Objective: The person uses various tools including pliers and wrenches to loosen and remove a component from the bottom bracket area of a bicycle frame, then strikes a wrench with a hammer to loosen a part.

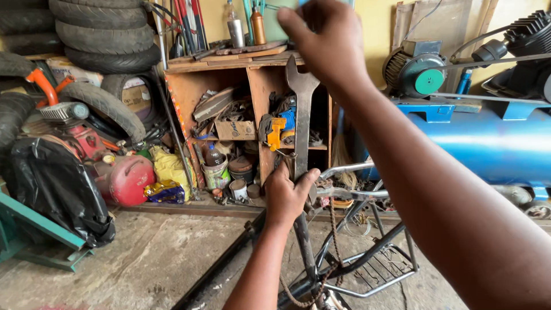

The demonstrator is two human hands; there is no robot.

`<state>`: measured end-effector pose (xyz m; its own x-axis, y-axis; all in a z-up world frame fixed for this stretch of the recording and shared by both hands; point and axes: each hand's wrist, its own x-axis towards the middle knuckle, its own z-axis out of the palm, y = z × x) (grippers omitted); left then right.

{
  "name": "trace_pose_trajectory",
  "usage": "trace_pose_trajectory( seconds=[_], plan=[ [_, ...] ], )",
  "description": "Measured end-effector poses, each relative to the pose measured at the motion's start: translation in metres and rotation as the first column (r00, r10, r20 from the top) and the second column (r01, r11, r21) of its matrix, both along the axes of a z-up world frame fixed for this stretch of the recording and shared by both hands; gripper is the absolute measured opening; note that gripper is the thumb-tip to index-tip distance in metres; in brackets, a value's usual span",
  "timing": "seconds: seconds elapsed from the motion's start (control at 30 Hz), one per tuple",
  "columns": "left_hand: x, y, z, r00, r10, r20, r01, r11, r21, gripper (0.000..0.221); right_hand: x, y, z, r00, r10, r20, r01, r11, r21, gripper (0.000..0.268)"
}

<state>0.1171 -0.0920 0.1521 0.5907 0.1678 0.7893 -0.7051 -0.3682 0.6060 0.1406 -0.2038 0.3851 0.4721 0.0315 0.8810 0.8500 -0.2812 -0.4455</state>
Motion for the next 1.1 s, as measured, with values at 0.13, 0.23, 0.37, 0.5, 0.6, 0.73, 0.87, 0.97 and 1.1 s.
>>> trace_pose_trajectory(
  seconds=[0.13,0.23,0.37,0.5,0.6,0.73,0.87,0.97,1.1],
  plan=[
    [-0.005,-0.005,0.001,0.999,0.025,-0.043,-0.025,1.000,0.002,0.028,0.017,-0.001,-0.020,0.863,0.328,-0.384,-0.268,0.942,0.202,0.034],
    [-0.007,-0.002,0.009,0.997,0.000,-0.075,0.002,1.000,0.022,0.029,0.024,0.000,-0.027,0.877,0.383,-0.289,-0.281,0.898,0.339,0.042],
    [-0.001,0.010,0.009,0.954,-0.088,-0.287,0.126,0.985,0.118,0.030,0.027,-0.006,-0.031,0.896,0.368,-0.249,-0.219,0.853,0.474,0.039],
    [0.005,0.019,-0.002,0.966,-0.166,-0.197,0.206,0.957,0.204,0.023,0.031,0.008,-0.038,0.885,0.449,-0.125,-0.345,0.811,0.472,0.038],
    [0.006,0.018,-0.006,0.958,-0.108,-0.265,0.165,0.966,0.201,0.024,0.034,-0.009,-0.036,0.748,0.620,-0.237,-0.472,0.747,0.468,0.036],
    [0.007,0.018,-0.008,0.911,-0.120,-0.395,0.179,0.977,0.116,0.025,0.050,-0.067,-0.016,0.741,0.529,-0.413,-0.375,0.837,0.400,0.051],
    [0.009,0.022,-0.011,0.980,-0.102,-0.170,0.135,0.971,0.196,0.024,0.077,-0.109,-0.008,0.642,0.724,-0.254,-0.435,0.616,0.657,0.085],
    [0.011,0.022,-0.008,0.965,-0.041,-0.259,0.103,0.967,0.231,0.027,0.106,-0.010,0.008,0.729,0.608,-0.315,-0.568,0.794,0.219,0.057],
    [0.010,0.026,-0.009,0.912,0.013,-0.410,0.085,0.971,0.221,0.027,0.074,-0.024,0.014,0.650,0.626,-0.431,-0.634,0.759,0.146,0.089]
  ],
)
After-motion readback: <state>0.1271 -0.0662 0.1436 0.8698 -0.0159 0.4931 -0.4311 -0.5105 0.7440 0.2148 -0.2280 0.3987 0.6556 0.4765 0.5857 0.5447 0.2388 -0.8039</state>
